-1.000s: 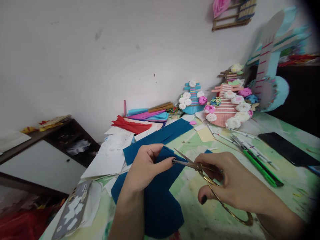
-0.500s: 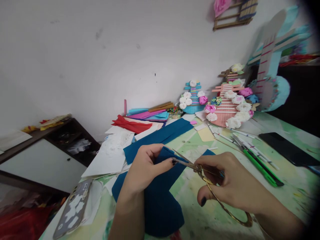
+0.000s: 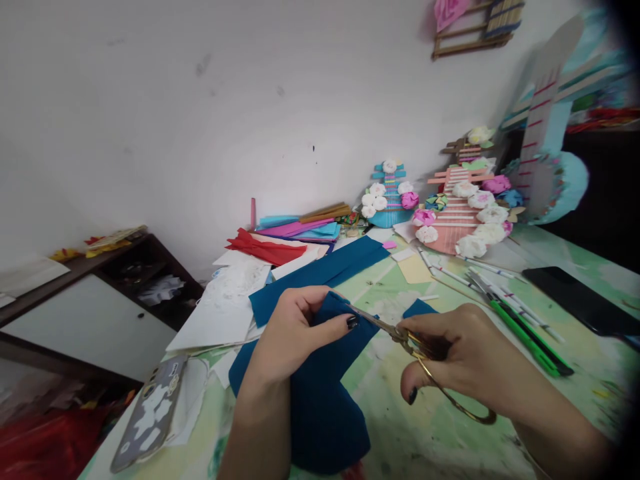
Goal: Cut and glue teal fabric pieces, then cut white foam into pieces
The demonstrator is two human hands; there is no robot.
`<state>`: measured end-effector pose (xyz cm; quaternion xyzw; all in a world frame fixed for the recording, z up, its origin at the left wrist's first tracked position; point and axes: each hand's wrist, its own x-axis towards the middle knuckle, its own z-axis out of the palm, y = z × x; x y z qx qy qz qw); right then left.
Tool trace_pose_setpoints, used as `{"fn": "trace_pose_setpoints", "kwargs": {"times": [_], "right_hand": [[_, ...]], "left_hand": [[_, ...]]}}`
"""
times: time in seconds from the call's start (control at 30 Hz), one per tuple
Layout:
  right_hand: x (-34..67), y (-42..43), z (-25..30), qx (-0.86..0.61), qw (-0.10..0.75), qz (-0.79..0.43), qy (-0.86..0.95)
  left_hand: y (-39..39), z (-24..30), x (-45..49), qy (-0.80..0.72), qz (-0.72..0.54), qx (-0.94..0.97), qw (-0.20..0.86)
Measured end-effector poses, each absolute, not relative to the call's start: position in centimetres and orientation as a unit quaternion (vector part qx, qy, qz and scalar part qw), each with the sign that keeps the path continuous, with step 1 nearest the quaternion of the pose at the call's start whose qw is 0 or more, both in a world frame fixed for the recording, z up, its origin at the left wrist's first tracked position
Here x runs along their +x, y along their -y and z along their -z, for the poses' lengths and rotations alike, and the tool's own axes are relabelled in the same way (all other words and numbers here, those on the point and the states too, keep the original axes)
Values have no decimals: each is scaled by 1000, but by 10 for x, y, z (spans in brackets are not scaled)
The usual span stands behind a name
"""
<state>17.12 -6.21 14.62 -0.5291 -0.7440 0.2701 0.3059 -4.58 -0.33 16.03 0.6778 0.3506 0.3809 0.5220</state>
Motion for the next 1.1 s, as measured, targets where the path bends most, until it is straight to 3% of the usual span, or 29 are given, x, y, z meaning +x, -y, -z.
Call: {"fn": "trace_pose_setpoints", "kwargs": {"times": [0.43, 0.7, 1.1], "right_hand": [[171, 60, -144, -565, 345, -211, 719], [165, 65, -143, -564, 276, -242, 740], [169, 65, -146, -579, 263, -248, 731]], "left_hand": [[2, -158, -46, -364, -377, 654, 546], [6, -157, -34, -303, -334, 693, 562], [11, -160, -32, -281, -342, 697, 564]]}}
